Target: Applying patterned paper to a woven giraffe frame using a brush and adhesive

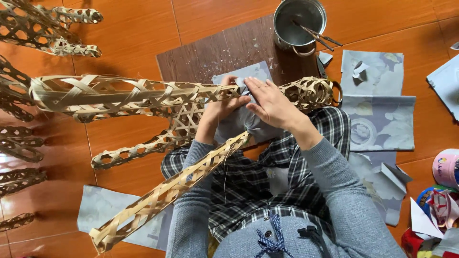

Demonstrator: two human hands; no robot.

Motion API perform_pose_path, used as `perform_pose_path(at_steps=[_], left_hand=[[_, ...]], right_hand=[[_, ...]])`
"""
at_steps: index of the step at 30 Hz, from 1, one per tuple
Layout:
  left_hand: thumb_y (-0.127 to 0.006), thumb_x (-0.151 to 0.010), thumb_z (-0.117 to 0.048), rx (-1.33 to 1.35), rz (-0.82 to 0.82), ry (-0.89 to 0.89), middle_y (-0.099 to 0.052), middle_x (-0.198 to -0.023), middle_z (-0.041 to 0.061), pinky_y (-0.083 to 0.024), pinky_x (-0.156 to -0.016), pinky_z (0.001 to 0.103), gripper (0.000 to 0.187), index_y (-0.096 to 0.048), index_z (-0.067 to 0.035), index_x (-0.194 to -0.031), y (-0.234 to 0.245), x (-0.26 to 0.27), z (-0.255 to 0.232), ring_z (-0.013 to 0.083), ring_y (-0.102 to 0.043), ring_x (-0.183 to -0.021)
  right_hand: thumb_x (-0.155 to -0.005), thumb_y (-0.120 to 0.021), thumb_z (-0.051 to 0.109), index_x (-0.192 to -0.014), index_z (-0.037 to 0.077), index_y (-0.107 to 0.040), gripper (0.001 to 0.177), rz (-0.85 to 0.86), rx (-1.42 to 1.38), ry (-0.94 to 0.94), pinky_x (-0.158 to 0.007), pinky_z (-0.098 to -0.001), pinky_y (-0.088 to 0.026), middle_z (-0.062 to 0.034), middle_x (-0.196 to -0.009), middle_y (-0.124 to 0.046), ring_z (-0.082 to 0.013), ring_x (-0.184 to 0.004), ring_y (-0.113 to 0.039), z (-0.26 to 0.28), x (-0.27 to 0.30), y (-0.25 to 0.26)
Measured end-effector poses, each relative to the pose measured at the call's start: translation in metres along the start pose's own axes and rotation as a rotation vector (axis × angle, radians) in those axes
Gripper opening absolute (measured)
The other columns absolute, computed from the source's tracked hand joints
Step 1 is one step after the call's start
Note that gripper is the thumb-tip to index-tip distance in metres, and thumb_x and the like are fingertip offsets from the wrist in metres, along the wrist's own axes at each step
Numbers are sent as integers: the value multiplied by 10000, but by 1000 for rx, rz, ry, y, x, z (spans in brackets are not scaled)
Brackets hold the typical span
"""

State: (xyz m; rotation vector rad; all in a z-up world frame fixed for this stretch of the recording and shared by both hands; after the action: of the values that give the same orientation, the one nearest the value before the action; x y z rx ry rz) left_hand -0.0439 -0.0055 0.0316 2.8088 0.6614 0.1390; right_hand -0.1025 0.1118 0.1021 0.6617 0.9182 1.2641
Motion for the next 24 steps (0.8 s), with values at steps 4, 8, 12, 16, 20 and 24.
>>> perform_pose_path(at_steps=[4,8,12,16,20,24], left_hand=[[-866,-777,-296,36,-25,-91,-640,-804,72,-496,-731,327,794,-366,-165,-1380,2,9,-31,227,-625,-740],[-794,-833,-412,-216,-6,-244,-365,-1485,188,-245,-1050,690,773,-400,-206,-1465,1,8,-56,481,-351,-1334],[-630,-922,-522,-200,229,-164,-476,-1475,-38,16,-1131,670,450,-580,-326,-1324,-9,4,-54,250,-288,-1455],[-643,-905,-533,-283,179,106,-697,-1167,51,-146,-1163,591,401,-605,-383,-1274,-8,4,-20,324,-360,-1394],[-631,-851,-590,-359,105,125,-722,-1074,99,-420,-1010,507,383,-682,-328,-1125,-5,5,-44,385,-640,-1091],[-598,-960,-419,-587,-69,-275,-730,-813,162,-485,-885,538,353,-740,-98,-925,17,32,-122,380,-705,-883]], right_hand=[[-995,-240,600,-1446,-1,-395,767,71,-337,-51,-1047,-595,-336,-306,-1391,-475,-482,-1257,-464,-11,-10,14],[-970,-197,606,-1452,213,-434,666,248,-512,-285,-1042,-539,-380,-185,-1374,-535,-420,-1245,-495,-45,-8,-11],[-982,-88,600,-1275,238,-642,724,233,-687,-538,-1124,-484,-338,-159,-1275,-610,-366,-1255,-502,-76,-9,-23],[-1019,-93,480,-1226,236,-668,657,95,-661,-513,-1078,-451,-401,-103,-1160,-680,-274,-1187,-580,-86,-12,-23],[-991,-522,406,-1301,158,-635,413,-413,-215,-212,-1045,-441,-393,-136,-1396,-535,-325,-1258,-503,-28,-9,17],[-996,-399,565,-1354,129,-579,592,-626,259,18,-1081,-484,-313,-136,-1355,-579,-318,-1263,-530,88,11,60]])
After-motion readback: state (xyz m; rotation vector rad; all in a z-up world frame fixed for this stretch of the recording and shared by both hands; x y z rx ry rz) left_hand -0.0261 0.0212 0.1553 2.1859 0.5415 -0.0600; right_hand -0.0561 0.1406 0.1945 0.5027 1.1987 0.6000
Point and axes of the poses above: each hand's wrist, its own x-axis away from the middle knuckle, its own y-axis out of the back of the hand, z = x × y, the point moved 9 cm from there along -x, towards the middle knuckle
